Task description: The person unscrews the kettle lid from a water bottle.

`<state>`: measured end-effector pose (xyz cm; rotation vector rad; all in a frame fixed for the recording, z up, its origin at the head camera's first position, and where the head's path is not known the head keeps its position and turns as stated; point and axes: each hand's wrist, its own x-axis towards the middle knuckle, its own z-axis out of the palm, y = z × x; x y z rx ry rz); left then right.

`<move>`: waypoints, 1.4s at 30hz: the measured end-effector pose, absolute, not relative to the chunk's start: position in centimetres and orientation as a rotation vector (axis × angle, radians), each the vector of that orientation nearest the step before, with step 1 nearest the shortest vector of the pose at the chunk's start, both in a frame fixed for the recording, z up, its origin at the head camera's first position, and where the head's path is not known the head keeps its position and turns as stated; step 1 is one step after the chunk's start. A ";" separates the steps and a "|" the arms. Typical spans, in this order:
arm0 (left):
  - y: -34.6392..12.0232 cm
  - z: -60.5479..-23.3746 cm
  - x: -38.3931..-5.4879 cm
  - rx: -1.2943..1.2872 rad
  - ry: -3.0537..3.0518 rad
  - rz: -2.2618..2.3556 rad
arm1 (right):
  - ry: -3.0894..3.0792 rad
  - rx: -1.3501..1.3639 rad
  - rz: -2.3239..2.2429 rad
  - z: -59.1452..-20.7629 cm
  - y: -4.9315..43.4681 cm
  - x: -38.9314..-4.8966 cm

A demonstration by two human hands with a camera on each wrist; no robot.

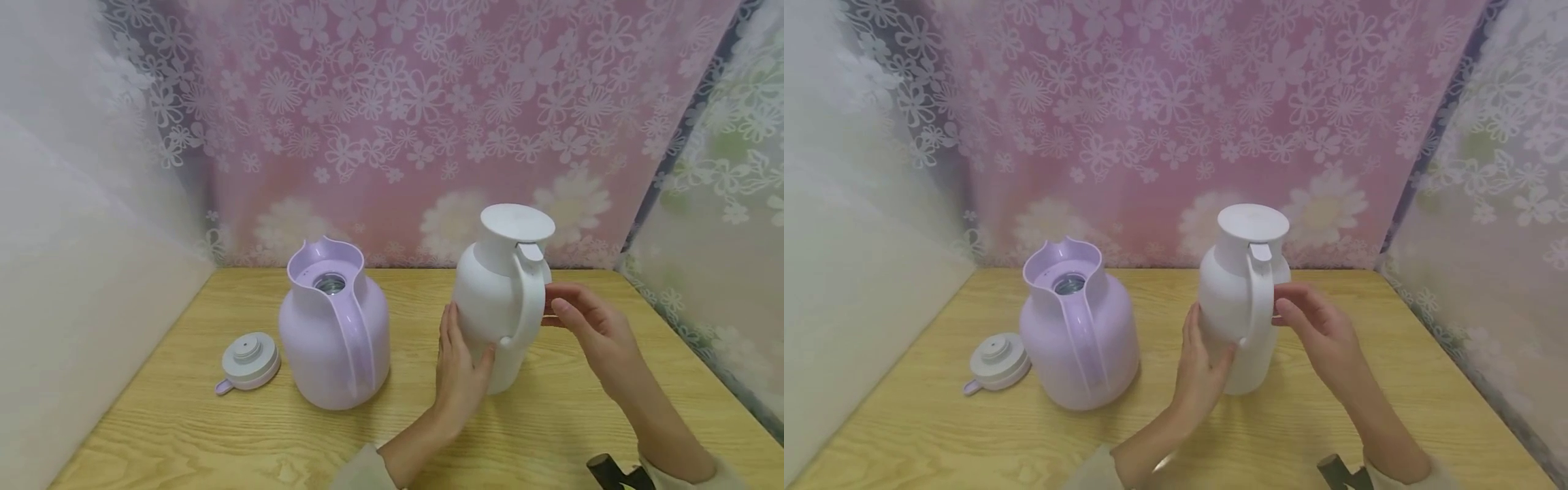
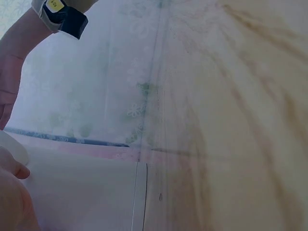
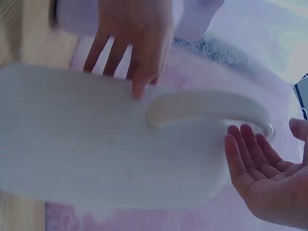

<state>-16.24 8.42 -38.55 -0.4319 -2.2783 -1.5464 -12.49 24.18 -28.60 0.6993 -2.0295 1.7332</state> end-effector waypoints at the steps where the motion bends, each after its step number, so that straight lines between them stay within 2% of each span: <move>1: 8.4 -38.6 -16.3 -0.430 -2.277 -1.543 | -2.080 0.670 1.749 -28.5 23.9 -12.5; 11: 8.2 -38.5 -16.2 -0.454 -2.240 -1.627 | -2.056 0.536 1.948 -29.0 22.2 -12.8; 17: 7.8 -38.1 -16.8 -0.456 -2.167 -1.662 | -1.957 0.552 1.960 -29.4 21.9 -13.1; 32: 7.0 -33.2 -18.2 -0.459 -1.907 -1.727 | -2.266 0.410 1.784 -29.0 21.7 -12.1; 42: 6.6 -28.6 -19.4 -0.650 -1.834 -1.390 | -2.062 0.834 1.950 -30.4 22.0 -13.0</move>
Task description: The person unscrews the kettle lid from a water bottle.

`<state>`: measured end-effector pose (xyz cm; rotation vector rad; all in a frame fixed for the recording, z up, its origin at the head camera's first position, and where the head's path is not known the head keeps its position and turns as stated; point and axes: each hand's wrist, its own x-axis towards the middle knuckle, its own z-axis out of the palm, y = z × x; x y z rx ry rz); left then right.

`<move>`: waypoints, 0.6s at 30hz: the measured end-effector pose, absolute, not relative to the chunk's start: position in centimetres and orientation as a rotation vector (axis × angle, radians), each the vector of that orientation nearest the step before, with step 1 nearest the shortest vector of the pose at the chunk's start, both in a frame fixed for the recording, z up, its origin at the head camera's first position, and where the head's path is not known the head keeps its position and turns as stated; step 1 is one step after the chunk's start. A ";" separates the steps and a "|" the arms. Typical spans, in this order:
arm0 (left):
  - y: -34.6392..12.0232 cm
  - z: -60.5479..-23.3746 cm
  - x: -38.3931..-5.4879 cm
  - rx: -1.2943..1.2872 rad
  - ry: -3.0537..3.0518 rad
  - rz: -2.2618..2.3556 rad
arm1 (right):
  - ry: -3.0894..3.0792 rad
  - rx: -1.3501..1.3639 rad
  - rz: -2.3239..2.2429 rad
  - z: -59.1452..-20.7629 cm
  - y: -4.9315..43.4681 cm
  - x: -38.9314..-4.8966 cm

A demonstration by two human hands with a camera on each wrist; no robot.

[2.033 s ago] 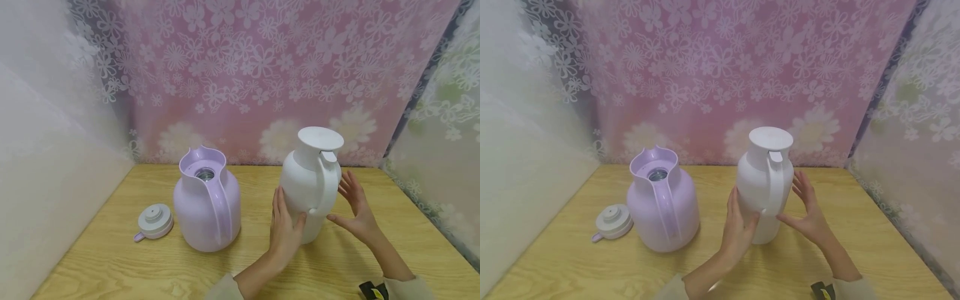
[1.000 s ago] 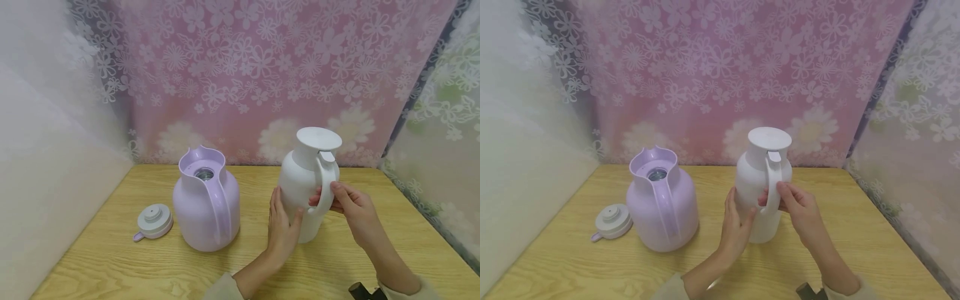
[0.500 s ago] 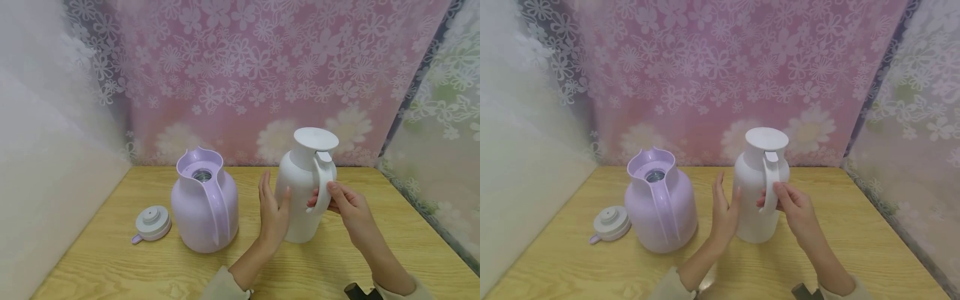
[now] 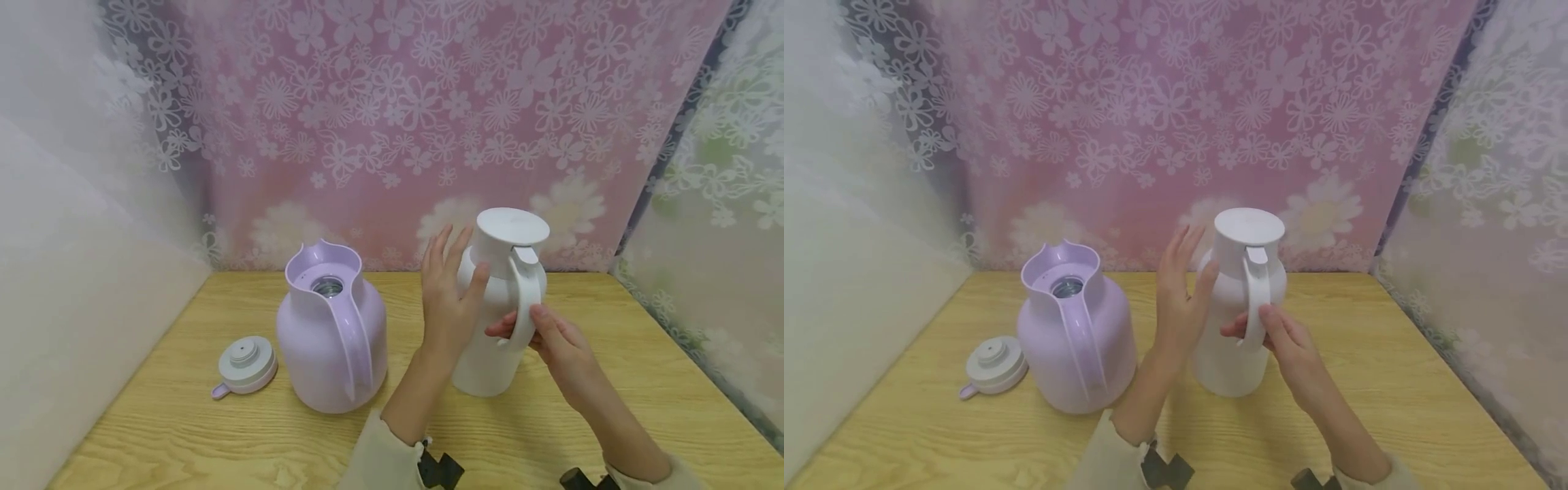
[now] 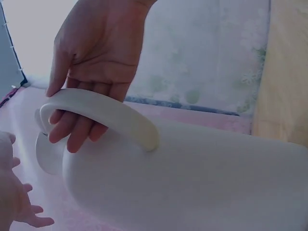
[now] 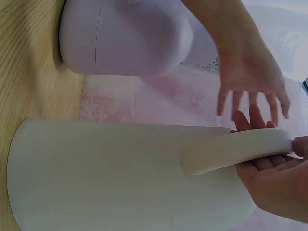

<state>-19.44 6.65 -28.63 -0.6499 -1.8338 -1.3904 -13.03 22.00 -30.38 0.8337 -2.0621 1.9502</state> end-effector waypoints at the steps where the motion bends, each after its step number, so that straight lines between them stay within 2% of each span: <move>1: 6.7 -28.1 -19.6 -0.689 -1.832 -1.358 | -2.047 0.860 1.962 -30.4 22.0 -13.1; 9: 6.7 -25.0 -20.9 -1.058 -1.938 -0.995 | -2.049 0.906 1.944 -30.4 21.9 -13.3; 18: 7.3 -24.1 -22.4 -1.199 -2.105 -0.758 | -2.066 0.886 1.899 -30.4 21.9 -13.3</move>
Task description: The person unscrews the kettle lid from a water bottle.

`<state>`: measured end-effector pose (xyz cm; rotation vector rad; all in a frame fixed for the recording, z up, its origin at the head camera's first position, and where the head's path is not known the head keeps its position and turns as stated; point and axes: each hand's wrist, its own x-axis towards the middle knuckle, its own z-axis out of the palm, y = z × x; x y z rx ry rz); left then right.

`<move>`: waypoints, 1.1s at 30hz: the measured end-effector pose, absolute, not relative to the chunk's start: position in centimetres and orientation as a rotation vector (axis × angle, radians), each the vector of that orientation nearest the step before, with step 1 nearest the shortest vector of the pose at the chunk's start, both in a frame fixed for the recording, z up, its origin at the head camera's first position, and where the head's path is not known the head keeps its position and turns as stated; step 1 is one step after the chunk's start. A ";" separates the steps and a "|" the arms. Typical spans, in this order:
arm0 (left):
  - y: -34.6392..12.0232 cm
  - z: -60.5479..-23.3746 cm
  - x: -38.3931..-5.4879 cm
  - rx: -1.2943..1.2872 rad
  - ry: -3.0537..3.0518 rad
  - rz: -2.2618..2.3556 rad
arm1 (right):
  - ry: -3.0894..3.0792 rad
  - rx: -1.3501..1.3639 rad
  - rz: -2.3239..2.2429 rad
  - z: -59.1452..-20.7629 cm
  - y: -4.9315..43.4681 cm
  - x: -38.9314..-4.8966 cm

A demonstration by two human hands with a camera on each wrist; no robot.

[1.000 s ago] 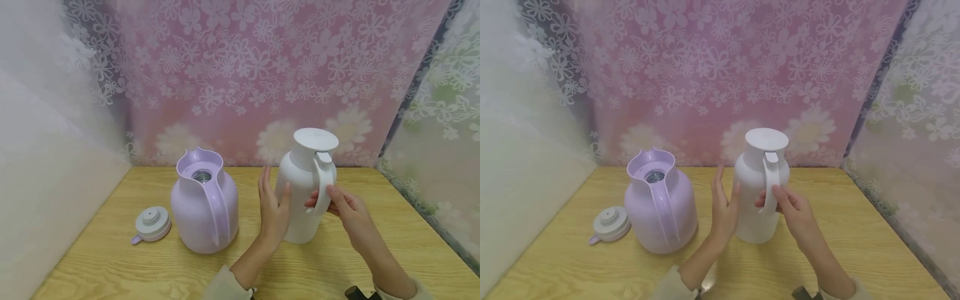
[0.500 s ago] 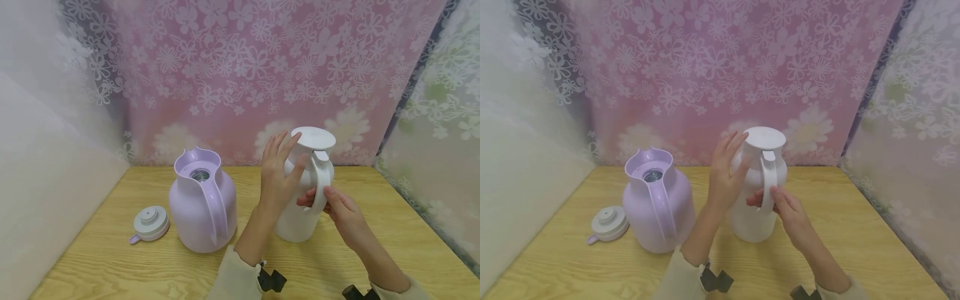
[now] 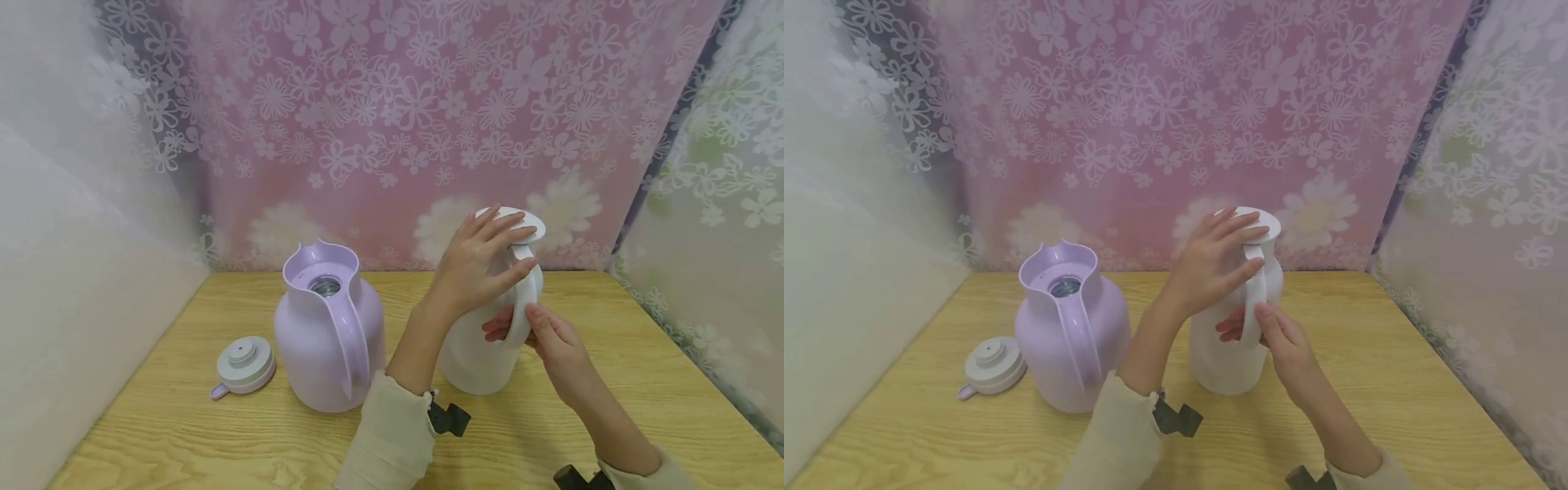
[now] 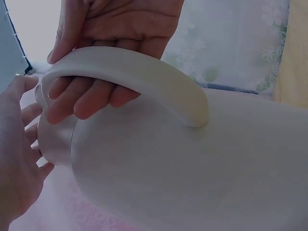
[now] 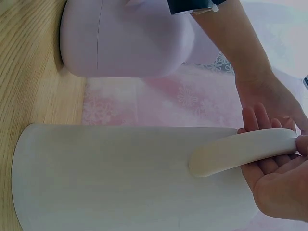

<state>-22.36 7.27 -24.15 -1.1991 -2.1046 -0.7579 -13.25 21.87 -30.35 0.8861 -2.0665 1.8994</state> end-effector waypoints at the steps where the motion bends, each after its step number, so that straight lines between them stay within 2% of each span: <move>1: 7.3 -24.2 -22.5 -1.210 -2.104 -0.769 | -2.069 0.890 1.904 -30.4 21.9 -13.3; 17: 6.6 -24.2 -22.9 -1.337 -2.129 -0.821 | -2.055 0.898 1.880 -30.4 21.2 -12.9; 33: 6.7 -23.7 -22.5 -1.284 -2.209 -0.812 | -2.118 0.752 1.797 -30.2 20.8 -12.5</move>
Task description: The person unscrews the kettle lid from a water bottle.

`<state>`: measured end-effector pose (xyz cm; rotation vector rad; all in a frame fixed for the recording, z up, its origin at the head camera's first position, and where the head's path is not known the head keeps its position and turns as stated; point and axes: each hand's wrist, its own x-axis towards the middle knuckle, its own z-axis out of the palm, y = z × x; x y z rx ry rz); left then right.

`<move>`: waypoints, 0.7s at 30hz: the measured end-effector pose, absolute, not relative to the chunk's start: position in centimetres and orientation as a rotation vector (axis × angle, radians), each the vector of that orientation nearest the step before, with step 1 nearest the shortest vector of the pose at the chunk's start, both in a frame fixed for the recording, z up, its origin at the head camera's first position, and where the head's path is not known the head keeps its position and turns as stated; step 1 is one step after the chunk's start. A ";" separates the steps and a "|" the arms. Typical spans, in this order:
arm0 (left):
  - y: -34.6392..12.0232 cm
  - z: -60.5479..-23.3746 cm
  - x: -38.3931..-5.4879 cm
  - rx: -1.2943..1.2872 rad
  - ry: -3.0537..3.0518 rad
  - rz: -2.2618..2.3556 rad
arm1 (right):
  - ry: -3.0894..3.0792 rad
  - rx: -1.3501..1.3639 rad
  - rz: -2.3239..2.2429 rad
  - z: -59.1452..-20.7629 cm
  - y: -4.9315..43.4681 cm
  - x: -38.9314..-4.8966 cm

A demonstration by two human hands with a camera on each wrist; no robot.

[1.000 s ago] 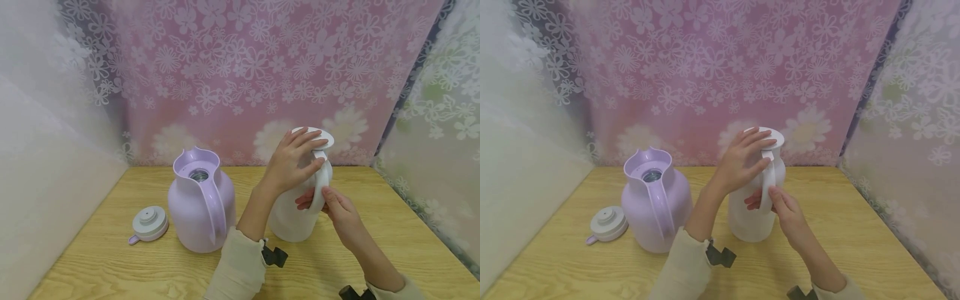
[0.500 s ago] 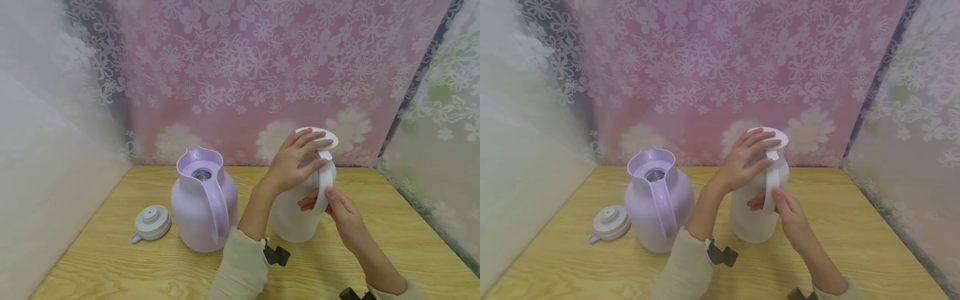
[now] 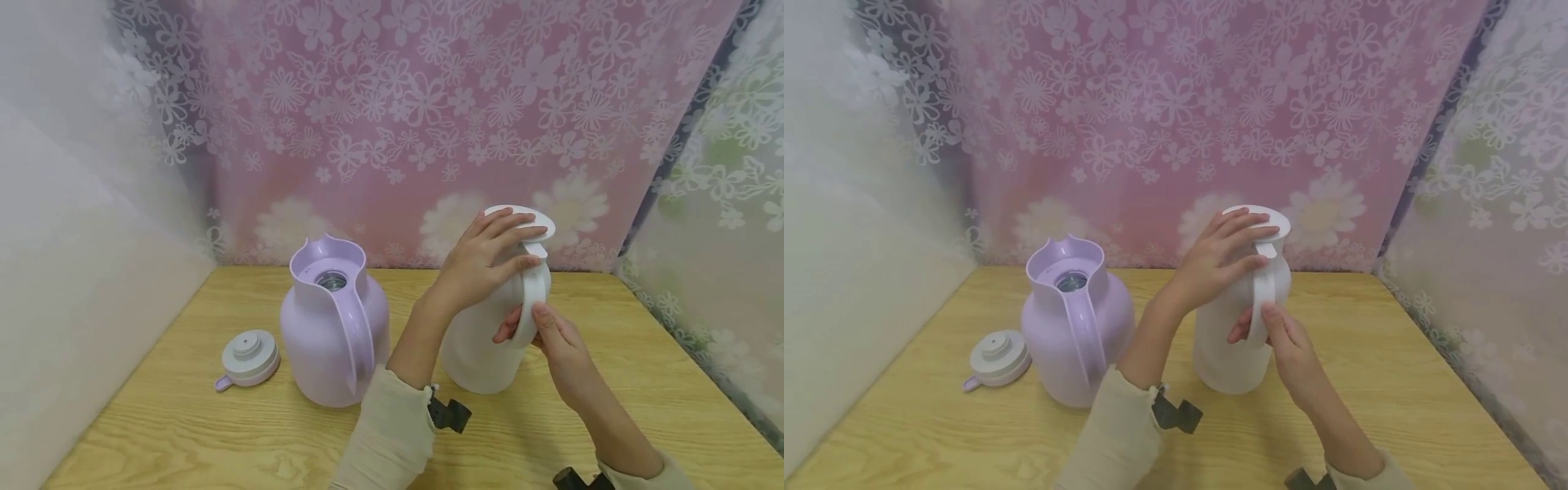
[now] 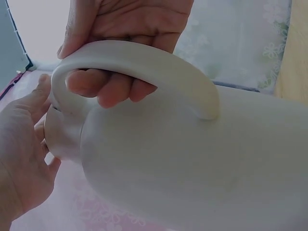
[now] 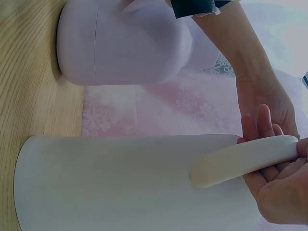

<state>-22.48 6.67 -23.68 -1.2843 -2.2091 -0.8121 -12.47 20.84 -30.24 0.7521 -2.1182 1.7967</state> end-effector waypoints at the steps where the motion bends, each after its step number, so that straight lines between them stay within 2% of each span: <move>1: 6.7 -23.7 -22.5 -1.279 -2.220 -0.810 | -2.123 0.743 1.794 -30.2 20.8 -12.5; 21: 7.4 -23.2 -21.7 -1.120 -2.338 -0.708 | -2.166 0.660 1.750 -30.2 20.5 -12.3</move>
